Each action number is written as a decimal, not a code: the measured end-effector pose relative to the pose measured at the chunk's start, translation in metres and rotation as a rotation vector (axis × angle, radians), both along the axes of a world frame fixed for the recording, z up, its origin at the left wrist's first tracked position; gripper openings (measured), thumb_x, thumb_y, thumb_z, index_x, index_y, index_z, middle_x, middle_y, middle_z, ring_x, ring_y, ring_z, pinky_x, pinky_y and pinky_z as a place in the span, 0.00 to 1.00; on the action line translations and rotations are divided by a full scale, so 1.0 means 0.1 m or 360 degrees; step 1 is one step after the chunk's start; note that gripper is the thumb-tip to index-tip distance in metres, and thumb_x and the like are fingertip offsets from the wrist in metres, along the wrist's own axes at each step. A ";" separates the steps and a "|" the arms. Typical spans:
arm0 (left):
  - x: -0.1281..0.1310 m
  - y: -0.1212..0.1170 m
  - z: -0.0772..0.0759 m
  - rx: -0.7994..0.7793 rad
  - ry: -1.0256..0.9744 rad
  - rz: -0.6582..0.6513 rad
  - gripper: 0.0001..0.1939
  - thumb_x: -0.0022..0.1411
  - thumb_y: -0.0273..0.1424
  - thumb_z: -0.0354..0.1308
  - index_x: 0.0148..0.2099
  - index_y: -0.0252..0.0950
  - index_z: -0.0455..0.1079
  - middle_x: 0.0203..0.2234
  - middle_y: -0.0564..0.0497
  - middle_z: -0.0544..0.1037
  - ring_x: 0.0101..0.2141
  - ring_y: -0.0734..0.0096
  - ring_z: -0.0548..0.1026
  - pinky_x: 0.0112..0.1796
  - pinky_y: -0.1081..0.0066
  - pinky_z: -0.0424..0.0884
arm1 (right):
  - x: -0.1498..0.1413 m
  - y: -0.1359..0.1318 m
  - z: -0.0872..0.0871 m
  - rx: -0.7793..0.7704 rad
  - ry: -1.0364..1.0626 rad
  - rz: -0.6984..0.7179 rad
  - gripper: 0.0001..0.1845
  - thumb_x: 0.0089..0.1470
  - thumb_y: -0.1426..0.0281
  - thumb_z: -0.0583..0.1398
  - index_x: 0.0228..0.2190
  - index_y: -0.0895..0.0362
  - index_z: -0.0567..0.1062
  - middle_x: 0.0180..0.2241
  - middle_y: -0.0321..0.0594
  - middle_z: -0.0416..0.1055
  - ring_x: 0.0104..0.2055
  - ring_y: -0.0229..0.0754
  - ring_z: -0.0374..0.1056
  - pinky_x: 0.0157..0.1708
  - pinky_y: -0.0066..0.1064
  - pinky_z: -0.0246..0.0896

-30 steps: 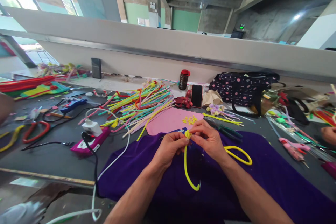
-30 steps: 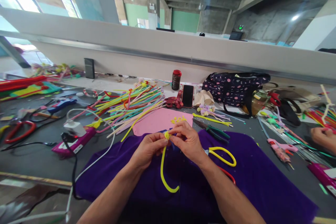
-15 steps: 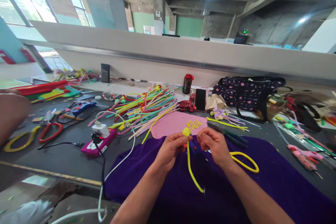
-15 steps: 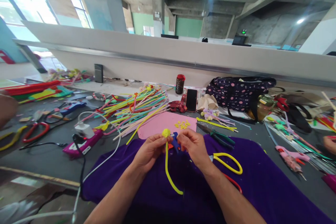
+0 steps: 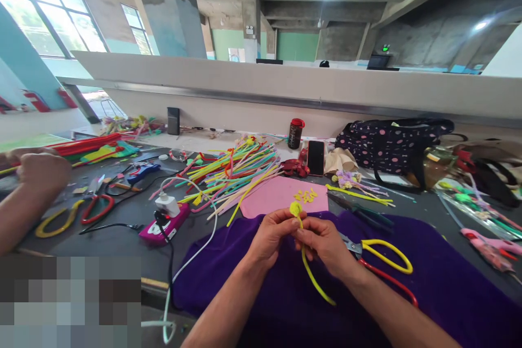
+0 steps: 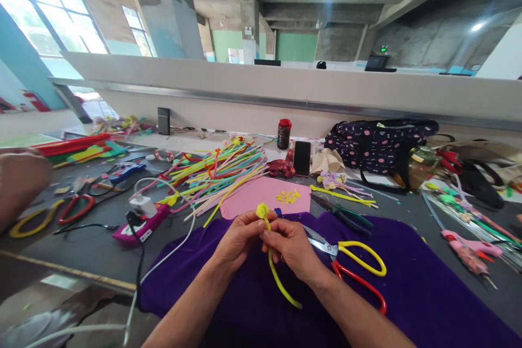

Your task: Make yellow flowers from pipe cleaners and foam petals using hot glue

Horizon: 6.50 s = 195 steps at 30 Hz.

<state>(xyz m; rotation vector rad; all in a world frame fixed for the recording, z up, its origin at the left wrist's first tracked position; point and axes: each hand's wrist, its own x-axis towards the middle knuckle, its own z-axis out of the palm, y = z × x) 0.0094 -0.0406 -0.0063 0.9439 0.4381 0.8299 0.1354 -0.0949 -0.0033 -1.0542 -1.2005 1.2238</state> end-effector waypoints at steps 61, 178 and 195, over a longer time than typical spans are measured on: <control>0.06 -0.08 -0.02 0.1783 0.1215 0.0962 0.06 0.56 0.29 0.54 0.27 0.38 0.69 0.27 0.51 0.75 0.32 0.69 0.71 0.35 0.70 0.63 | 0.17 0.09 0.04 0.0087 -0.0153 -0.0420 0.10 0.45 0.69 0.59 0.17 0.58 0.66 0.14 0.29 0.62 0.14 0.29 0.54 0.14 0.23 0.48; -0.19 0.15 0.10 -0.0004 -0.0160 0.1044 0.07 0.43 0.29 0.66 0.27 0.33 0.72 0.24 0.55 0.72 0.26 0.81 0.66 0.27 0.81 0.61 | 0.23 0.03 0.02 0.0580 -0.1299 -0.0197 0.15 0.49 0.60 0.59 0.39 0.52 0.76 0.36 0.40 0.73 0.39 0.47 0.66 0.39 0.35 0.59; 0.05 -0.34 0.36 0.0802 0.0280 0.0838 0.13 0.43 0.28 0.65 0.36 0.38 0.76 0.37 0.47 0.73 0.34 0.67 0.71 0.33 0.73 0.67 | 0.18 -0.05 0.19 0.0606 -0.0319 -0.0163 0.10 0.52 0.62 0.57 0.27 0.56 0.74 0.26 0.36 0.69 0.30 0.39 0.63 0.33 0.29 0.59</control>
